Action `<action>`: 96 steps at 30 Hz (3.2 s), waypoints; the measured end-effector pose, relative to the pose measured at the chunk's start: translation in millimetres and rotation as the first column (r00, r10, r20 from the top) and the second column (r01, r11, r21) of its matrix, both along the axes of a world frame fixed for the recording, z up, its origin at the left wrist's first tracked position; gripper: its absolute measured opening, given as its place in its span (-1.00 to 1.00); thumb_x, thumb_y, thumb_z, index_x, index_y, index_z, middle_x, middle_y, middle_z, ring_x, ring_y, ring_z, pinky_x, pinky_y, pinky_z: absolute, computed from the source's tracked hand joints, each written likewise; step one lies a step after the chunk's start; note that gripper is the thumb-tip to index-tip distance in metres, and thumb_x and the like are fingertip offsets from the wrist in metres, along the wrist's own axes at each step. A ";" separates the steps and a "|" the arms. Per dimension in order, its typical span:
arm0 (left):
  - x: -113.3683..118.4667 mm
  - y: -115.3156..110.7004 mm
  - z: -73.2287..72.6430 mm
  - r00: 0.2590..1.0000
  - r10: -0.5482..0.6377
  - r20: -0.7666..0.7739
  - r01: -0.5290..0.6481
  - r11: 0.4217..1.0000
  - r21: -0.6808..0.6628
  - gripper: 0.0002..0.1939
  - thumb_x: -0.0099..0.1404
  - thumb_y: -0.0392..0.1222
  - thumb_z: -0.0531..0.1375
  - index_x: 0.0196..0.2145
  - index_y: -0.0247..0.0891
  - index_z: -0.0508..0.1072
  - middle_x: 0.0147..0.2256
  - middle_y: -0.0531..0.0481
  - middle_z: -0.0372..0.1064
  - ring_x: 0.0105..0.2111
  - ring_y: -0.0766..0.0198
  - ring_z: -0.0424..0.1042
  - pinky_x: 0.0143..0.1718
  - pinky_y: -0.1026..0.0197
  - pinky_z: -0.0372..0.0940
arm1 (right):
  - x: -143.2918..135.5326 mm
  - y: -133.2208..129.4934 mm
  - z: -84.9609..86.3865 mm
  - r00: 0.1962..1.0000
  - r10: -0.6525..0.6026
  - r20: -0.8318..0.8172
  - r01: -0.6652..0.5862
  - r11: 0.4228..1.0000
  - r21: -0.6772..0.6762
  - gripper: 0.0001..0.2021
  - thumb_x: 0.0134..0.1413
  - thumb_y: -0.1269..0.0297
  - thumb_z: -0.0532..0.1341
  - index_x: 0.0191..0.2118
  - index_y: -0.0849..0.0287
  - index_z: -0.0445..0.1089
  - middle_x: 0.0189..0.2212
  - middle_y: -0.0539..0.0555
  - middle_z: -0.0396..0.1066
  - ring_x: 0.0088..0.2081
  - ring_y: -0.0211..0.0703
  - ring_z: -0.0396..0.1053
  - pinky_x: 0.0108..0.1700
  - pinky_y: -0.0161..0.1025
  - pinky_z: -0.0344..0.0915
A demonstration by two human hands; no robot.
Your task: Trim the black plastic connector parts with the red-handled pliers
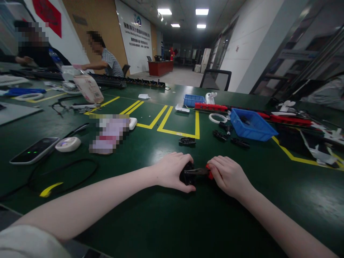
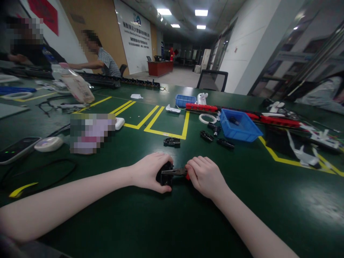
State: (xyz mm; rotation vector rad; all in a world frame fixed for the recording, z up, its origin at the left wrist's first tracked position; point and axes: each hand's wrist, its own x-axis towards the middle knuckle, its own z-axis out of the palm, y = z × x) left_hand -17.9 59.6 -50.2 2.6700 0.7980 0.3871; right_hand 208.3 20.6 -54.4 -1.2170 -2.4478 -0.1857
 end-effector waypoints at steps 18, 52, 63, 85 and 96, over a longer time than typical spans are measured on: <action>0.9 0.4 1.6 0.999 -0.029 -0.014 0.029 0.999 0.024 -0.41 0.03 0.21 0.24 -0.16 -0.29 0.26 -0.26 -0.05 0.37 -0.29 0.13 0.37 -0.23 0.10 0.25 | 5.7 0.0 -0.1 1.000 -0.004 0.021 0.004 1.000 0.006 -0.66 0.27 0.31 -0.10 -0.39 0.22 0.36 -0.46 0.09 0.39 -0.43 -0.21 0.27 -0.36 -0.24 0.13; 0.2 -1.3 3.3 1.000 -0.012 -0.010 0.012 1.000 -0.019 -0.42 0.01 0.17 0.27 -0.17 -0.28 0.27 -0.28 -0.04 0.37 -0.31 0.13 0.35 -0.27 0.12 0.24 | 2.4 -5.8 -0.5 0.999 -0.036 -0.003 0.036 0.999 0.023 -0.69 0.25 0.32 -0.07 -0.35 0.26 0.38 -0.42 0.11 0.41 -0.38 -0.17 0.28 -0.33 -0.21 0.12; 0.1 -0.7 1.9 1.000 -0.016 0.007 0.016 1.000 -0.026 -0.43 0.01 0.19 0.27 -0.17 -0.27 0.27 -0.28 -0.02 0.36 -0.30 0.14 0.35 -0.27 0.11 0.24 | 2.4 -5.0 -0.7 0.999 -0.034 -0.018 0.034 0.999 0.029 -0.68 0.26 0.32 -0.07 -0.36 0.24 0.38 -0.43 0.10 0.41 -0.40 -0.19 0.27 -0.34 -0.22 0.12; 0.8 -0.6 0.3 1.000 -0.015 -0.011 0.015 1.000 -0.006 -0.42 0.02 0.20 0.25 -0.16 -0.27 0.27 -0.26 -0.07 0.37 -0.30 0.12 0.36 -0.25 0.11 0.23 | -3.7 -6.9 0.0 0.999 -0.050 0.017 0.050 0.998 0.030 -0.67 0.25 0.33 -0.09 -0.39 0.23 0.37 -0.46 0.09 0.39 -0.42 -0.20 0.25 -0.35 -0.22 0.10; -0.2 -0.8 3.1 1.000 -0.027 -0.010 0.027 1.000 -0.014 -0.44 0.04 0.19 0.25 -0.16 -0.27 0.27 -0.25 -0.05 0.37 -0.29 0.14 0.36 -0.25 0.12 0.23 | 4.6 -4.6 2.1 0.999 -0.044 0.018 0.043 0.999 0.015 -0.67 0.26 0.32 -0.08 -0.38 0.24 0.38 -0.45 0.09 0.40 -0.42 -0.20 0.26 -0.36 -0.23 0.11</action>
